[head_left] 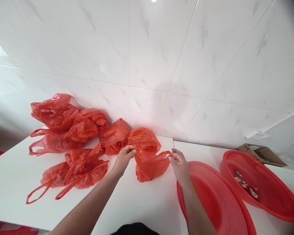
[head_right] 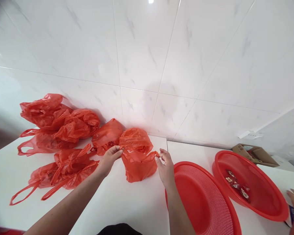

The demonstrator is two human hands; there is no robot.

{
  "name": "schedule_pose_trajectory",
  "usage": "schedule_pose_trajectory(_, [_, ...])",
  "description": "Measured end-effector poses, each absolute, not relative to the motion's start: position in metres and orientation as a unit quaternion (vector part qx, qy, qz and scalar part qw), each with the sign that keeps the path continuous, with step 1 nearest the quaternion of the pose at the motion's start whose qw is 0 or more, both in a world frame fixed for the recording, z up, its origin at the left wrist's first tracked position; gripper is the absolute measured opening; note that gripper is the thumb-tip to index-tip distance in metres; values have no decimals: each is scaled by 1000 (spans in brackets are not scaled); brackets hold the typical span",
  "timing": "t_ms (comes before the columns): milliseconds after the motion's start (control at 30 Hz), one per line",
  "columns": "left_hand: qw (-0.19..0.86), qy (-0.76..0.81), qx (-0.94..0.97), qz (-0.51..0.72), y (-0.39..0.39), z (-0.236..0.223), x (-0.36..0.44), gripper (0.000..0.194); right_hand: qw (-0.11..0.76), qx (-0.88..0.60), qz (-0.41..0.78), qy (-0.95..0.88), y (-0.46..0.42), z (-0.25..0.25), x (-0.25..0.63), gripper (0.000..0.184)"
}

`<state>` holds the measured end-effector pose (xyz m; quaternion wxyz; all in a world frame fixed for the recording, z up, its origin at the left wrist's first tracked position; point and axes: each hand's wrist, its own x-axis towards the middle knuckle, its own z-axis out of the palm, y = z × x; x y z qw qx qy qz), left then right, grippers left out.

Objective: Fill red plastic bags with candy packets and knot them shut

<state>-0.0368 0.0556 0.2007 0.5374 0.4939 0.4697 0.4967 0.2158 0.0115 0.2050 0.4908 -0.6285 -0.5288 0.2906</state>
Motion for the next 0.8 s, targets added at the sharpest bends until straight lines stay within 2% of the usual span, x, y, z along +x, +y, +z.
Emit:
schedule_pose_trajectory(100, [497, 498, 518, 486, 54, 203, -34, 17, 531, -574, 389, -487, 11, 200, 211, 22])
schedule_pose_trajectory(233, [429, 529, 556, 476, 55, 210, -27, 11, 580, -471, 542, -384, 11, 186, 193, 31])
schedule_pose_trajectory(333, [400, 526, 592, 462, 54, 214, -21, 3, 586, -479, 545, -361, 9, 175, 177, 38])
schedule_pose_trajectory(467, [402, 504, 631, 431, 49, 215, -11, 4, 573, -502, 540, -357, 3, 172, 163, 39])
schedule_pose_trajectory(600, [440, 463, 663, 391, 39, 218, 1, 5, 474, -516, 554, -450, -1, 173, 152, 53])
schedule_pose_trajectory(700, [470, 427, 684, 359, 29, 219, 8, 16, 433, -526, 560, -471, -1, 168, 144, 32])
schedule_pose_trajectory(800, [452, 447, 680, 366, 20, 212, 10, 21, 451, -549, 552, -437, 0, 160, 143, 34])
